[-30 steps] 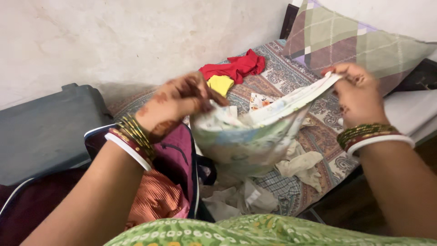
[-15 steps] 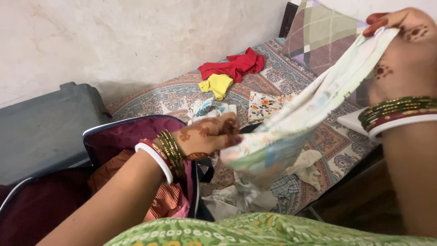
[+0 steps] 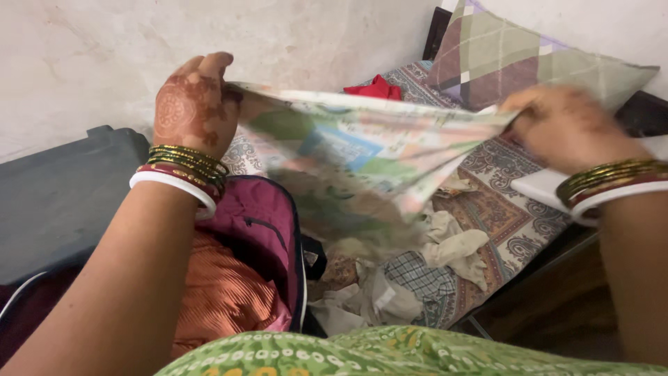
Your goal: The person packs several clothes and a diaper into a bag by folding the clothes by hand and placing them inside.
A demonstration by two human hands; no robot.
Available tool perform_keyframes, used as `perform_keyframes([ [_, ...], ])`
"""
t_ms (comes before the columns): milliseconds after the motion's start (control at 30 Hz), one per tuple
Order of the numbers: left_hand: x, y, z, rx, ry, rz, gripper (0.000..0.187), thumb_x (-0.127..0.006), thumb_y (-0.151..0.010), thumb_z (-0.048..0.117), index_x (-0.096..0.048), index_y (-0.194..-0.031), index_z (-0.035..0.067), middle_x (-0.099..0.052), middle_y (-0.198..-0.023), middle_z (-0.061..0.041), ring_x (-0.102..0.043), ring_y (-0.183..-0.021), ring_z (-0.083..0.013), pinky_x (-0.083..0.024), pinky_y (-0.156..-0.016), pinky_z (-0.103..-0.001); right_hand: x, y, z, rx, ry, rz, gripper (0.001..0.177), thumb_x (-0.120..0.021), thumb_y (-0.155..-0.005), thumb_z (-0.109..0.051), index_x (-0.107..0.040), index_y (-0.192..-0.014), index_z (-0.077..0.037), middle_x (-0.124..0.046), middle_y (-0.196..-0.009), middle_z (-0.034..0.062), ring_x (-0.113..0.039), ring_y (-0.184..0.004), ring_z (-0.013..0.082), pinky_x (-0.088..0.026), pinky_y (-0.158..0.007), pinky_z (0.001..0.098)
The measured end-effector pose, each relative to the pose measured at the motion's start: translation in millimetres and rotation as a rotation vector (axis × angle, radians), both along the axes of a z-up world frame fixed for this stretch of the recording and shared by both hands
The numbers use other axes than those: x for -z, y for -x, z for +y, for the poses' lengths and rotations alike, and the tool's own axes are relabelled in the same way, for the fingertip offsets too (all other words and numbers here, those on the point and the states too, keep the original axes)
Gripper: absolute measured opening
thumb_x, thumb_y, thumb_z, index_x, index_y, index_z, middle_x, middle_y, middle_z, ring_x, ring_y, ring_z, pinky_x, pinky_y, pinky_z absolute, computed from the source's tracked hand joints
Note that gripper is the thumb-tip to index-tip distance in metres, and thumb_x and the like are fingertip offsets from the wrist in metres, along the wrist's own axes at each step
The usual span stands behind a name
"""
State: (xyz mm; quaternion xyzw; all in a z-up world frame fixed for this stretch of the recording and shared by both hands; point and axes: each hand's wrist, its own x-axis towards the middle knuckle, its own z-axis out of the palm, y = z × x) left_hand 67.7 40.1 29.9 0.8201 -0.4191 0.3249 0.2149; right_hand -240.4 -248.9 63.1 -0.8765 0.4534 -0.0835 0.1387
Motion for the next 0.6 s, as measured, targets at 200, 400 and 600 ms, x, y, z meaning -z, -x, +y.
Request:
perform_keyframes([
  [200, 5.5, 12.8, -2.0, -0.123, -0.148, 0.107, 0.021, -0.073, -0.090, 0.026, -0.074, -0.107, 0.012, -0.066, -0.112, -0.014, -0.062, -0.112, -0.0349, -0.050, -0.098, -0.046, 42.6, -13.4, -22.0, -0.155, -0.096, -0.285, 0.027, -0.056, -0.103, -0.022, -0.069, -0.123, -0.010, -0.071, -0.087, 0.0044, -0.061, -0.068, 0.0120, -0.048, -0.060, 0.0287],
  [400, 9.0, 11.5, 0.0, 0.117, 0.041, 0.438, 0.023, -0.080, -0.081, 0.021, -0.072, -0.097, 0.007, -0.070, -0.101, -0.012, -0.066, -0.101, -0.0300, -0.053, -0.091, -0.040, 37.7, -15.9, -1.8, 0.084, -0.094, -0.335, 0.017, -0.065, -0.102, -0.027, -0.067, -0.110, -0.012, -0.068, -0.087, 0.0069, -0.059, -0.071, 0.0201, -0.048, -0.059, 0.0335],
  [600, 6.8, 8.6, 18.7, 0.836, 0.783, 1.528, 0.012, -0.075, -0.094, 0.008, -0.064, -0.098, 0.002, -0.072, -0.100, -0.013, -0.071, -0.092, -0.0228, -0.063, -0.081, -0.034, 20.1, 7.6, -0.3, -0.207, -0.367, -0.720, 0.024, -0.064, -0.104, -0.019, -0.062, -0.094, 0.002, -0.063, -0.090, 0.0080, -0.064, -0.078, 0.0163, -0.060, -0.074, 0.0298],
])
